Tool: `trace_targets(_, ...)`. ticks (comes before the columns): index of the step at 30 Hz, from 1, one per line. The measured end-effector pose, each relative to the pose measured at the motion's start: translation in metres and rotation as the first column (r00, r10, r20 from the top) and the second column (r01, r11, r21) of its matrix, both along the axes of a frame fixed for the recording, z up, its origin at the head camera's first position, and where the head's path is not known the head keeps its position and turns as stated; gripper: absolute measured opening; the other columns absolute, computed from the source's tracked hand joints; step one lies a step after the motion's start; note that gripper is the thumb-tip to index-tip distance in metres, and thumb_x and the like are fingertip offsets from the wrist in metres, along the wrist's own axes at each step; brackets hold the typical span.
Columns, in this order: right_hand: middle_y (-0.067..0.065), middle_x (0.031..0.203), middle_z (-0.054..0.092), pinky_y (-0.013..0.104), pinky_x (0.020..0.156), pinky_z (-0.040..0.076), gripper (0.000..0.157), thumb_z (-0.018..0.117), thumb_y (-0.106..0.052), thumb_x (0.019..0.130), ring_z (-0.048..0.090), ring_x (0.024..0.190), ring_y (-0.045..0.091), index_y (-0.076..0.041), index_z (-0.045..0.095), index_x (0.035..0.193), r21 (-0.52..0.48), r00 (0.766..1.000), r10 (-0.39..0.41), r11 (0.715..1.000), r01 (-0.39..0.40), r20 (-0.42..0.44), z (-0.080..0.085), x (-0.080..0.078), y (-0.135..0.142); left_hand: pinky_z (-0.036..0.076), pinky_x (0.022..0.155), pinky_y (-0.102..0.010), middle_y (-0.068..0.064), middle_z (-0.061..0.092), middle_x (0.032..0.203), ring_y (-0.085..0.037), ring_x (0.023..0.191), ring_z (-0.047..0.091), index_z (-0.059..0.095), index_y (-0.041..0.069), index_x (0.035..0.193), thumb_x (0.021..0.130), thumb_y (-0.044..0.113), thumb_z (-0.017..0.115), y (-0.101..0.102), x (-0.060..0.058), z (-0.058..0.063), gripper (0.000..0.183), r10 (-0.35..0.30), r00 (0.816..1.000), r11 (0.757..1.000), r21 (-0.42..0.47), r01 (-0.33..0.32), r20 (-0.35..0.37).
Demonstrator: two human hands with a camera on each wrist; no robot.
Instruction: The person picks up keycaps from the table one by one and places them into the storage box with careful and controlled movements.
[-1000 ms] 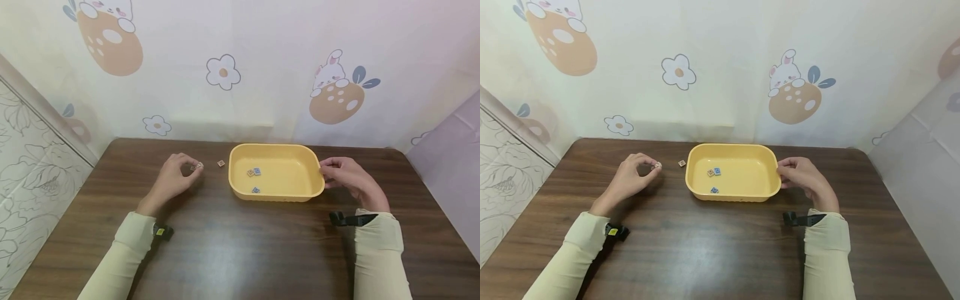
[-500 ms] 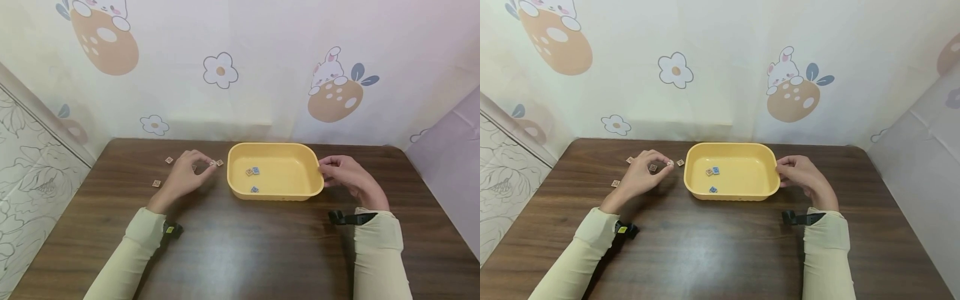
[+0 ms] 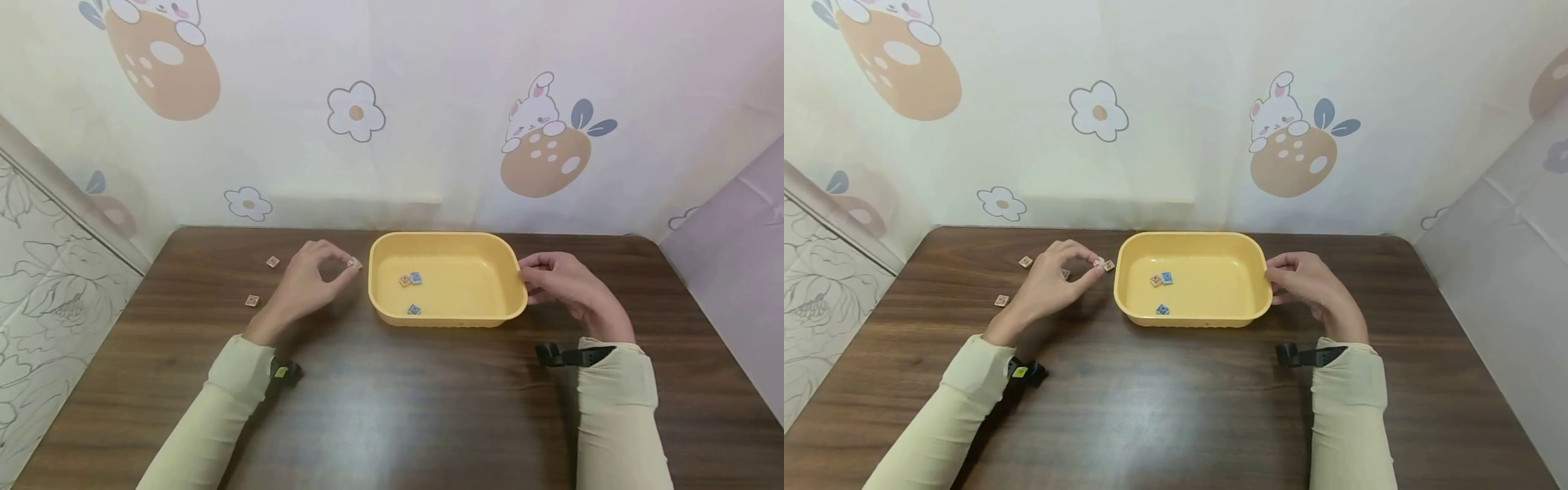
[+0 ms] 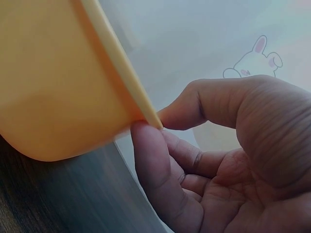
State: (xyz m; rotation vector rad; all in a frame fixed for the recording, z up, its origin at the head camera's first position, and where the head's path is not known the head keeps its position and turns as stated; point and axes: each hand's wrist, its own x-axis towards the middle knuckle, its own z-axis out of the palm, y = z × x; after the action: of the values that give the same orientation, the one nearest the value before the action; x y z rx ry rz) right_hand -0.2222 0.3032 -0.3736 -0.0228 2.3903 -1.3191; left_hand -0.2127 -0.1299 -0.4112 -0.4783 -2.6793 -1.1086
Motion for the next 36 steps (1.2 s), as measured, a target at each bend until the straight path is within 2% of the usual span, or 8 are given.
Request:
trace_targets(8, 0.006, 0.107, 0.071, 0.029, 0.078, 0.065, 0.051, 0.059, -0.022, 0.106, 0.072, 0.087, 0.007, 0.013, 0.05, 0.142, -0.005, 1.0, -0.005, 1.0, 0.005, 0.009, -0.001, 0.0, 0.002, 0.046, 0.105, -0.046, 0.001, 0.075, 0.106, -0.024, 0.111, 0.061, 0.079, 0.016, 0.104, 0.094, 0.034, 0.077, 0.011, -0.003, 0.005, 0.021, -0.032, 0.999, 0.999, 0.022, 0.033, -0.018)
trace_targets(14, 0.007, 0.108, 0.071, 0.029, 0.078, 0.065, 0.051, 0.06, -0.022, 0.106, 0.072, 0.088, 0.007, 0.013, 0.05, 0.143, -0.009, 1.0, -0.004, 1.0, 0.004, 0.008, -0.001, 0.001, 0.003, 0.047, 0.103, -0.046, 0.002, 0.074, 0.105, -0.027, 0.112, 0.062, 0.079, 0.016, 0.103, 0.093, 0.032, 0.079, 0.017, -0.004, 0.007, 0.018, -0.052, 0.999, 0.998, 0.02, 0.052, -0.014)
trace_targets(26, 0.01, 0.11, 0.071, 0.029, 0.078, 0.065, 0.05, 0.058, -0.021, 0.106, 0.072, 0.087, 0.006, 0.013, 0.049, 0.143, -0.006, 1.0, -0.004, 1.0, 0.004, 0.007, 0.0, 0.001, 0.002, 0.046, 0.108, -0.047, 0.002, 0.075, 0.107, -0.021, 0.115, 0.06, 0.079, 0.017, 0.102, 0.094, 0.032, 0.078, 0.021, -0.005, 0.012, 0.017, -0.057, 0.998, 0.998, 0.014, 0.058, -0.01)
trace_targets(32, 0.011, 0.111, 0.071, 0.028, 0.077, 0.065, 0.05, 0.056, -0.019, 0.106, 0.071, 0.087, 0.006, 0.014, 0.049, 0.143, 0.0, 1.0, -0.006, 1.0, 0.006, 0.007, -0.002, 0.001, 0.002, 0.048, 0.104, -0.046, -0.001, 0.076, 0.107, -0.021, 0.114, 0.06, 0.08, 0.017, 0.104, 0.094, 0.034, 0.077, 0.029, -0.007, 0.013, 0.021, -0.072, 0.997, 0.997, -0.004, 0.072, -0.007)
trace_targets(36, 0.009, 0.11, 0.071, 0.027, 0.077, 0.065, 0.05, 0.057, -0.02, 0.106, 0.071, 0.086, 0.006, 0.013, 0.049, 0.143, -0.006, 1.0, -0.007, 1.0, 0.007, 0.011, 0.001, 0.0, 0.001, 0.051, 0.098, -0.043, 0.002, 0.075, 0.106, -0.021, 0.111, 0.06, 0.081, 0.017, 0.104, 0.095, 0.035, 0.076, 0.036, -0.007, 0.012, 0.021, -0.091, 0.996, 0.996, -0.007, 0.091, -0.015)
